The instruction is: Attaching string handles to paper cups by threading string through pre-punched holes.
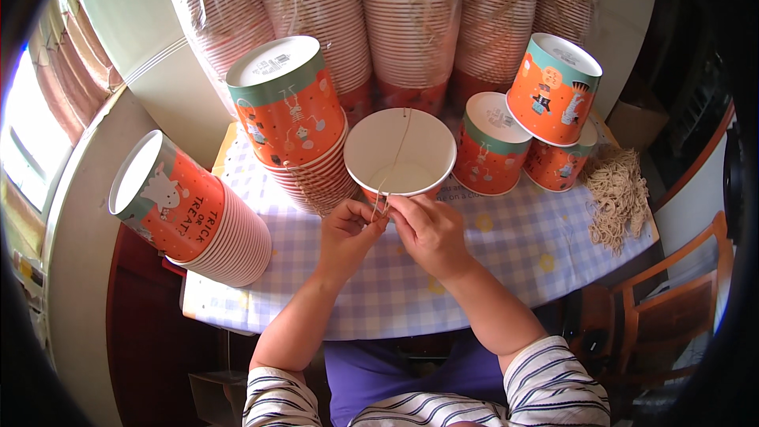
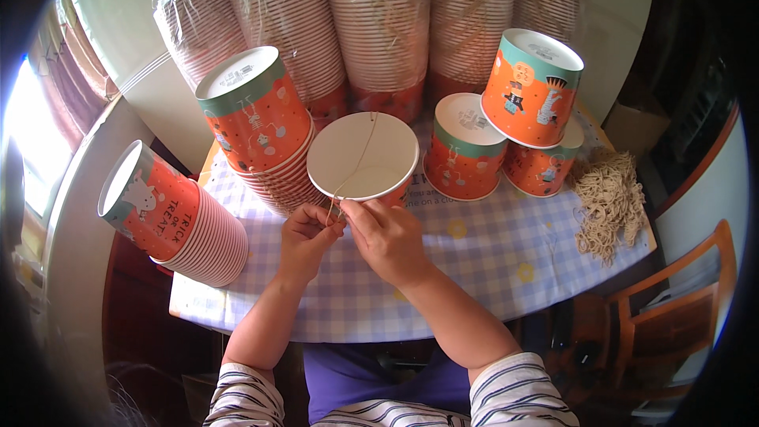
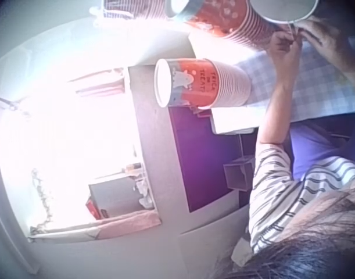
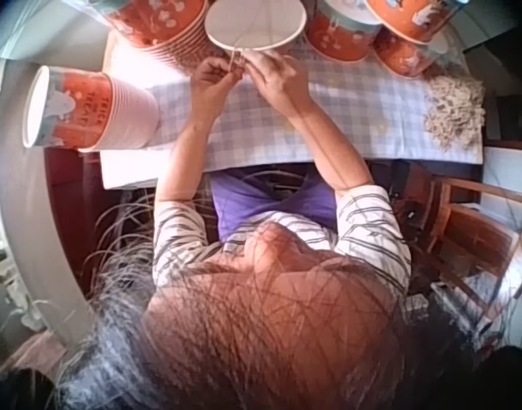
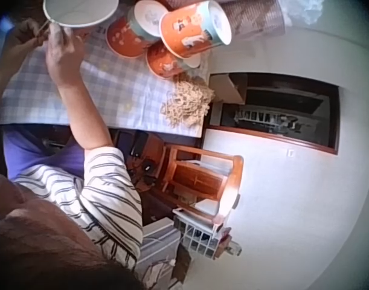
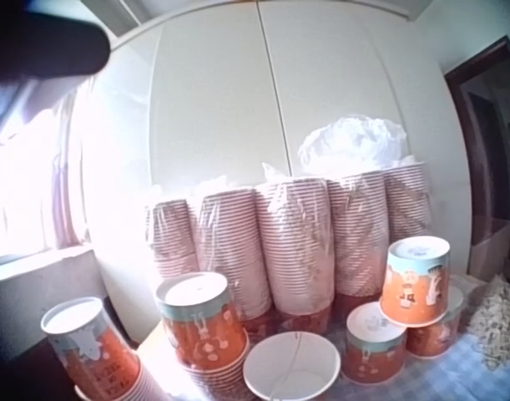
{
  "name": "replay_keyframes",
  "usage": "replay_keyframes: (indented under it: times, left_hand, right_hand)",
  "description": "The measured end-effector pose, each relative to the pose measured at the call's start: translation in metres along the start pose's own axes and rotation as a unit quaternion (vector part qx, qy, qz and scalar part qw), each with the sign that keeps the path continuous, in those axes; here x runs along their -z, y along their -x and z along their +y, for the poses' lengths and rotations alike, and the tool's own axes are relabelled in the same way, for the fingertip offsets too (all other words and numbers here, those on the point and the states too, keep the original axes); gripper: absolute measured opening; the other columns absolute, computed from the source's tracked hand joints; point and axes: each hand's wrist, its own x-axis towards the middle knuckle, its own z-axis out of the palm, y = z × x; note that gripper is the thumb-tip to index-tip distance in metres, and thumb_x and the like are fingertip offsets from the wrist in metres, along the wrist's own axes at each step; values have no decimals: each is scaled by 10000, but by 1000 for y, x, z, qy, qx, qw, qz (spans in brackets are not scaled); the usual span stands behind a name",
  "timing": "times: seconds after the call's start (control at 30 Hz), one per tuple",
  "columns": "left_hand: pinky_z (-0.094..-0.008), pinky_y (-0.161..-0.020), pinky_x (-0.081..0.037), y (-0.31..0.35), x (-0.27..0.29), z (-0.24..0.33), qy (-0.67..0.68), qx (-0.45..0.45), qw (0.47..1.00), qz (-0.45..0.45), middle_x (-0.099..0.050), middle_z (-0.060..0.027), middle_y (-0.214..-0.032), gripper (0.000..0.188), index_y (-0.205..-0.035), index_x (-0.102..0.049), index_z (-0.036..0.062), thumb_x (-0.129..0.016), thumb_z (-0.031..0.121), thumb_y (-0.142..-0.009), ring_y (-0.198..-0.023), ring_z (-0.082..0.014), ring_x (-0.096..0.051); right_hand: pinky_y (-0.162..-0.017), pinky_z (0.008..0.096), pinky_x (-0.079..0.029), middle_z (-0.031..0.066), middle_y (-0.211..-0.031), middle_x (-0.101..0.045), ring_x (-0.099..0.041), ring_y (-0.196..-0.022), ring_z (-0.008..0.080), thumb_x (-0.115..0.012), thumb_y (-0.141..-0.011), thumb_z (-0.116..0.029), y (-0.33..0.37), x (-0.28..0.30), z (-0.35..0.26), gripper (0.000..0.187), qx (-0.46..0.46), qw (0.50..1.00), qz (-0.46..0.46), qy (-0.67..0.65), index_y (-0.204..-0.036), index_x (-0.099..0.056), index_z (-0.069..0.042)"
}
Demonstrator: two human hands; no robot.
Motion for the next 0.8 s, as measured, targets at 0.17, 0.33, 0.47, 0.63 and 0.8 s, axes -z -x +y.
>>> replay_keyframes:
  times: [0.17,0.33,0.47,0.63,0.8]
  left_hand:
    - [-212,-726,-476,-1,-1,-1,18,-4,1000,-9,-633,-52,-869,135,-856,-551,16,-660,-45,-805,-792,-90,-578]
    - [-215,-704,-486,-1,-1,-1,16,-3,1000,-2,-633,-53,-873,147,-853,-542,31,-644,-64,-809,-781,-95,-592]
    - [-198,-687,-477,-1,1,0,32,7,999,11,-632,-45,-865,126,-858,-548,29,-647,-40,-821,-779,-79,-584]
    - [-216,-695,-479,-2,2,2,45,17,999,24,-632,-55,-867,150,-847,-539,38,-645,-60,-807,-779,-102,-592]
    - [-245,-717,-489,-3,3,1,65,33,997,33,-637,-75,-873,172,-841,-534,45,-644,-77,-791,-777,-133,-604]
  right_hand:
    - [-570,323,-492,31,-856,-646,-621,-662,232,-714,-697,-14,1,-1,4,305,27,999,-6,34,-974,-615,-95]
    - [-557,325,-481,35,-834,-637,-616,-657,230,-706,-704,-20,3,-2,6,246,22,999,-8,33,-917,-598,-80]
    - [-559,334,-479,44,-828,-631,-611,-648,237,-698,-717,-17,1,-2,5,211,20,999,-2,26,-883,-578,-69]
    - [-561,347,-482,53,-814,-618,-607,-643,248,-695,-726,-24,1,-2,4,206,14,999,-25,37,-886,-572,-64]
    - [-553,350,-482,52,-798,-609,-603,-636,249,-699,-724,-34,1,-2,5,198,15,999,-26,36,-875,-574,-59]
